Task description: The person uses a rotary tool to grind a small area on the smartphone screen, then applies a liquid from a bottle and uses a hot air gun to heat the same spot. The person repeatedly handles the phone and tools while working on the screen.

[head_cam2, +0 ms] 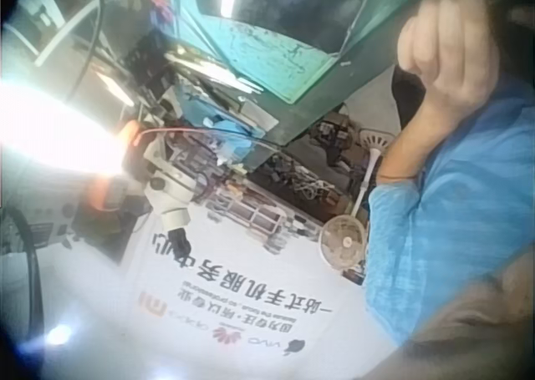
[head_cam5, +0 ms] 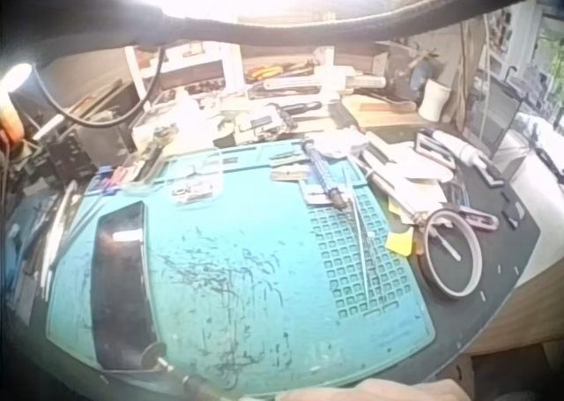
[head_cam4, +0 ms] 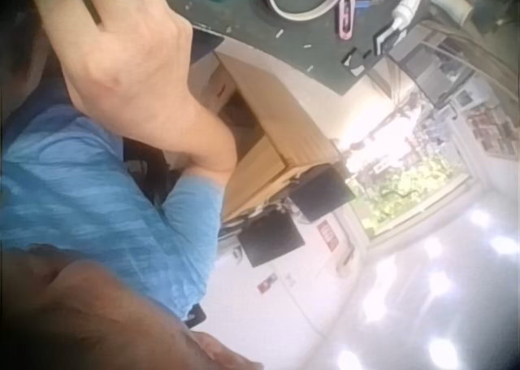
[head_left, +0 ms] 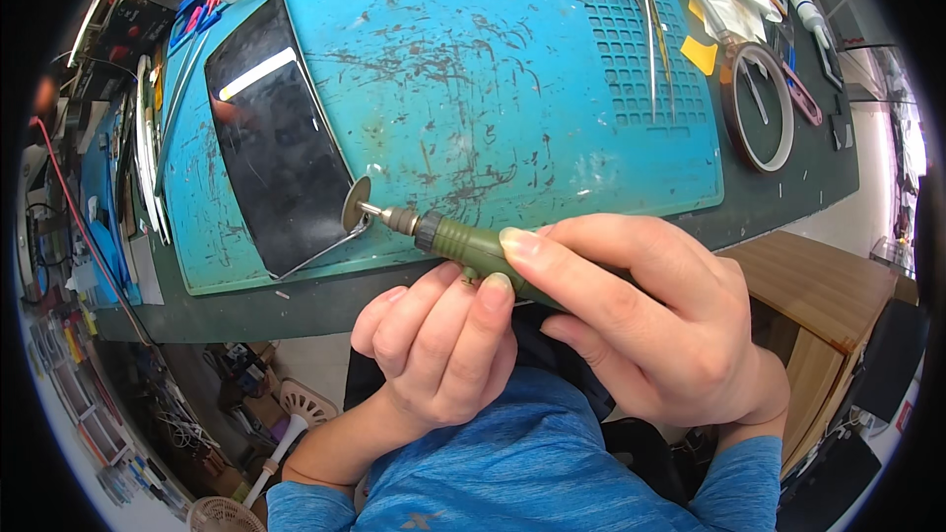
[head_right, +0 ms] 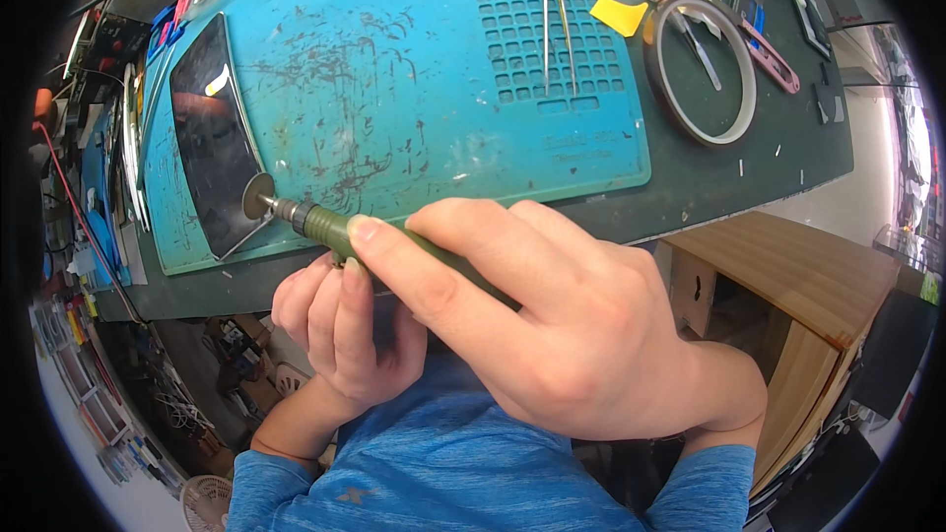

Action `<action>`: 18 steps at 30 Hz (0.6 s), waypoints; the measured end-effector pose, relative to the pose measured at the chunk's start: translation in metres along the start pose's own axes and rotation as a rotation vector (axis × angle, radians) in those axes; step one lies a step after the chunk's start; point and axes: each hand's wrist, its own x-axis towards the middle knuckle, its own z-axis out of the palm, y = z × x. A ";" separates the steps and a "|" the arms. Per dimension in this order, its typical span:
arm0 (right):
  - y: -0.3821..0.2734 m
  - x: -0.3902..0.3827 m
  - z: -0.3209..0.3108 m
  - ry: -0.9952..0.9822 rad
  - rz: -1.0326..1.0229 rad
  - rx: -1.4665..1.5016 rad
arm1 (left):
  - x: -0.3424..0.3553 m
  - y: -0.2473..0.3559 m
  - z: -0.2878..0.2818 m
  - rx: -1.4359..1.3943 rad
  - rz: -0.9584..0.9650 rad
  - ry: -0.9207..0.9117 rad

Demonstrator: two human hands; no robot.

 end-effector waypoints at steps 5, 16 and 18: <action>-0.001 0.000 0.001 0.012 0.002 -0.007 | 0.000 0.000 0.001 0.005 0.001 0.004; -0.001 0.000 0.002 0.012 0.009 -0.010 | 0.000 0.001 0.001 0.011 -0.005 0.002; -0.001 0.000 0.002 0.016 0.007 -0.008 | 0.001 0.000 0.001 0.010 -0.005 0.002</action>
